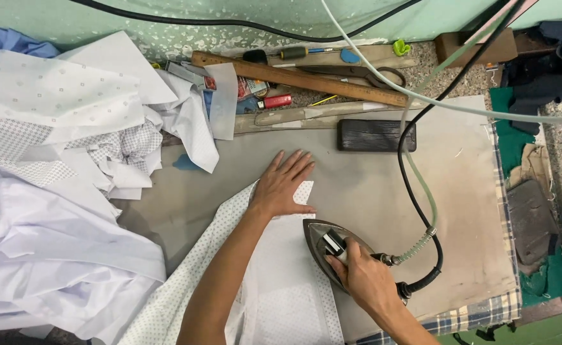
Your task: The person irons a white patterned shirt on a work table using a steam iron. They repeatedly smooth the fabric with one hand while moving the iron with the other, and briefly shift a black wallet on the table to access the ironing surface.
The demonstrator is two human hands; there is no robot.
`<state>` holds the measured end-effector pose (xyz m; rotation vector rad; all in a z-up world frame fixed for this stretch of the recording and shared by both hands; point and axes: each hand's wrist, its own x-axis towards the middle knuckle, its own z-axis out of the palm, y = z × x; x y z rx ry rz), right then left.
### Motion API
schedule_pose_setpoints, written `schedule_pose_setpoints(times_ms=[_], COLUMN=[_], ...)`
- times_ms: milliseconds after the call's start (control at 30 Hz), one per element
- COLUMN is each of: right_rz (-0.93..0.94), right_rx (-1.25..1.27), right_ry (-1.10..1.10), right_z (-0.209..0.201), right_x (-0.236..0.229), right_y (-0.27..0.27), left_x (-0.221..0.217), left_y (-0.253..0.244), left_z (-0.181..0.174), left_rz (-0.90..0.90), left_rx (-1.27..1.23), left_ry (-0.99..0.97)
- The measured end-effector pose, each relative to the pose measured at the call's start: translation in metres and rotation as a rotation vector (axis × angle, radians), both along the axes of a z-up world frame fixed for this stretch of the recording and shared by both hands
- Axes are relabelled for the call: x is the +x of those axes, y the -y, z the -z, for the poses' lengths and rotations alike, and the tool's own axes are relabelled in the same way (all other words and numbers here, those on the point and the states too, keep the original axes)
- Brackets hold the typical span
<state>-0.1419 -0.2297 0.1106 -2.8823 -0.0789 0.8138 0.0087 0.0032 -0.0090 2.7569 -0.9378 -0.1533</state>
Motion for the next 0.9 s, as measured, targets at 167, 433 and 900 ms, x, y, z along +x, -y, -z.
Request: schedule_pose_setpoints(times_ms=[167,433,900], right_rz=[-0.051,-0.078,-0.005], right_rx=[-0.034,-0.043,-0.048], right_ry=[0.083,0.157,0.113], right_z=[0.004,0.008,0.006], right_x=[0.000,0.000,-0.001], right_y=[0.000,-0.002,-0.005], left_x=[-0.001,-0.001,0.015], left_y=[-0.001,0.000,0.005], left_z=[-0.001,0.000,0.006], left_rz=[0.002,0.007,0.105], left_rx=[-0.034,-0.025,0.055], left_ry=[0.016,-0.018,0.043])
